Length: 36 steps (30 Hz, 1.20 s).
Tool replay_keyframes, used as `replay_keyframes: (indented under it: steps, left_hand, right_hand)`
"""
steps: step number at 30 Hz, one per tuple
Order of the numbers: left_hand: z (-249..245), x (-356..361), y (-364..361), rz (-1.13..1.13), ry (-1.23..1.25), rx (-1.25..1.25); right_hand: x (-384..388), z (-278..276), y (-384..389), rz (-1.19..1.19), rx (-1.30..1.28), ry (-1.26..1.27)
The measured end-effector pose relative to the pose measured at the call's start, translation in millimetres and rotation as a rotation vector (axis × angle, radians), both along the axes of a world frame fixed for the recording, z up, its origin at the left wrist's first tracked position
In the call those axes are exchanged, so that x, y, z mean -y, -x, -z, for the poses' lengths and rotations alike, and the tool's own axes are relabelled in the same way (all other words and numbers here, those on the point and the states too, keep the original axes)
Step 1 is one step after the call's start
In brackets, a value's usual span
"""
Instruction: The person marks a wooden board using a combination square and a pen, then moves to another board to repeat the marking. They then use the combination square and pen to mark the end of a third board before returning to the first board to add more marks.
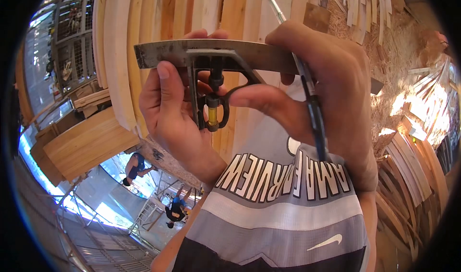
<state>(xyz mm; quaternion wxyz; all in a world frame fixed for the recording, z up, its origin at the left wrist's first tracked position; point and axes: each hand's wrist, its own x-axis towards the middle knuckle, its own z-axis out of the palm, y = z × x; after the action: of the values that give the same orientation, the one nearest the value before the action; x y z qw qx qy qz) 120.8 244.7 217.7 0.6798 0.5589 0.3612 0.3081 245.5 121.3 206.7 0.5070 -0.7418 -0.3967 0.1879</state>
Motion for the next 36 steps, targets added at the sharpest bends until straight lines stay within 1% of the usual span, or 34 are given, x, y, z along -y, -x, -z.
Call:
replay_keyframes:
  steps: [1, 4, 6, 8, 10, 15, 23, 27, 29, 30, 31, 32, 33, 34, 35, 36]
  left_hand:
    - [1.5, -0.9, 0.8, -0.004, -0.041, -0.013]
    - [1.9, 0.5, 0.9, -0.015, -0.096, -0.029]
    - [1.9, 0.5, 2.0, -0.026, -0.111, -0.03]
    - [2.8, -0.2, 4.0, 0.015, -0.13, -0.008]
    - [0.9, 0.1, 2.1, 0.006, -0.128, -0.025]
    - [0.5, 0.7, 1.3, -0.015, -0.113, -0.027]
    - [3.4, -0.4, 4.8, 0.038, -0.15, 0.013]
    - [4.6, -2.4, 4.2, 0.068, -0.146, 0.029]
    - [3.1, 0.4, -1.0, -0.043, 0.0, 0.082]
    - [4.9, 1.4, -2.7, -0.043, 0.001, 0.083]
    - [7.8, 2.1, -4.8, -0.029, -0.148, 0.137]
    - [10.0, 2.1, -6.5, -0.017, -0.297, 0.193]
    - [10.5, 0.3, -6.2, -0.019, -0.296, 0.196]
    - [10.3, -2.8, -4.4, -0.001, -0.348, 0.149]
    - [10.1, -5.0, -2.9, 0.017, -0.4, 0.101]
    - [8.2, -5.1, -1.9, 0.013, -0.397, 0.102]
  right_hand:
    - [-1.2, -1.6, 2.1, 0.028, 0.075, 0.045]
    - [-2.9, -2.4, 1.7, 0.048, 0.117, 0.106]
    - [-1.7, 0.0, -0.9, 0.033, 0.111, 0.1]
    - [-1.2, 1.9, -2.3, 0.014, 0.106, 0.094]
    - [-1.2, 3.5, -1.9, 0.033, 0.105, 0.037]
    - [-0.6, 3.6, -3.6, 0.005, 0.128, 0.057]
    - [-0.5, -0.2, -3.7, -0.011, 0.117, 0.102]
    - [1.9, 0.8, 0.2, 0.018, 0.098, 0.06]
    - [1.9, 3.0, 4.9, 0.029, 0.09, 0.051]
    - [1.8, 8.8, 10.6, 0.097, 0.133, -0.07]
    - [1.9, 11.2, 13.1, 0.162, 0.179, -0.191]
    - [2.1, 9.3, 12.1, 0.16, 0.185, -0.191]
    - [2.8, 6.6, 11.1, 0.106, 0.164, -0.136]
    - [3.4, 4.0, 9.7, 0.05, 0.142, -0.079]
    - [4.2, 1.1, 7.3, 0.047, 0.144, -0.077]
    - [5.7, -2.0, 4.3, 0.016, 0.047, 0.033]
